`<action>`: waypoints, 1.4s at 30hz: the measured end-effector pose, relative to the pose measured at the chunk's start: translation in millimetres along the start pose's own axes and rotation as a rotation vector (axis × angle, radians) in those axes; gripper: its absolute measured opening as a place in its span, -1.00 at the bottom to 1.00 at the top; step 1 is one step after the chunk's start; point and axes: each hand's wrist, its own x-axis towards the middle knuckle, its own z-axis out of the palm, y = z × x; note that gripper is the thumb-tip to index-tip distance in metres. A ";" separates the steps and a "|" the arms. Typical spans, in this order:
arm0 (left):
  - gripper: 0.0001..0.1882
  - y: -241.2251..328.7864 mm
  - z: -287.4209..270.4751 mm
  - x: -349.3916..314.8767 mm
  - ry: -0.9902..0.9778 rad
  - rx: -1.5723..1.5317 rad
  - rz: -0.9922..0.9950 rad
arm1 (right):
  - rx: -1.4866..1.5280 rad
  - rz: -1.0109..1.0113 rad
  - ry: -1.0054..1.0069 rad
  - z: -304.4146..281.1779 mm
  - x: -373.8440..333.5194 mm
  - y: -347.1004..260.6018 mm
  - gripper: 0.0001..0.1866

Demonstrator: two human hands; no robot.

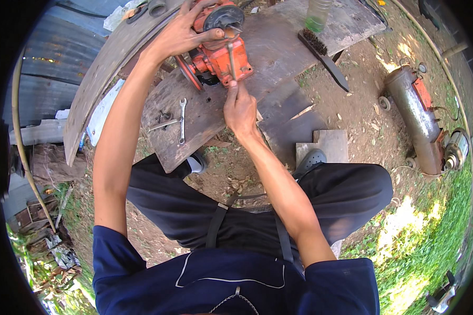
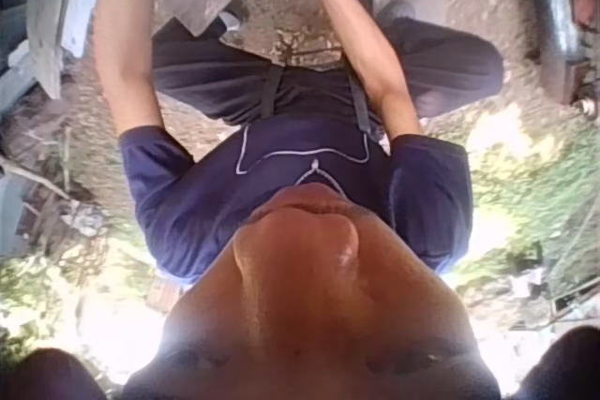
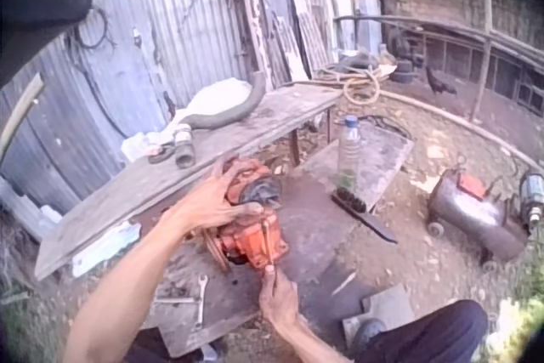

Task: The person unscrews bolts from a red compressor pump using a wrench, uses a metal rod to pry a pulley and other components, and wipes the parts with a cloth.

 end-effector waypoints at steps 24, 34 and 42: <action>0.03 3.7 -0.1 19.6 -0.050 -0.047 -0.040 | 0.109 0.017 0.106 -4.3 -3.3 -16.4 -0.63; 0.09 6.0 0.8 23.2 -0.050 -0.036 -0.031 | -0.072 0.044 -0.038 -2.6 6.0 1.1 -0.50; 0.13 5.8 0.0 26.5 -0.048 -0.018 -0.058 | 0.060 0.121 0.012 -6.3 4.0 -18.1 -0.46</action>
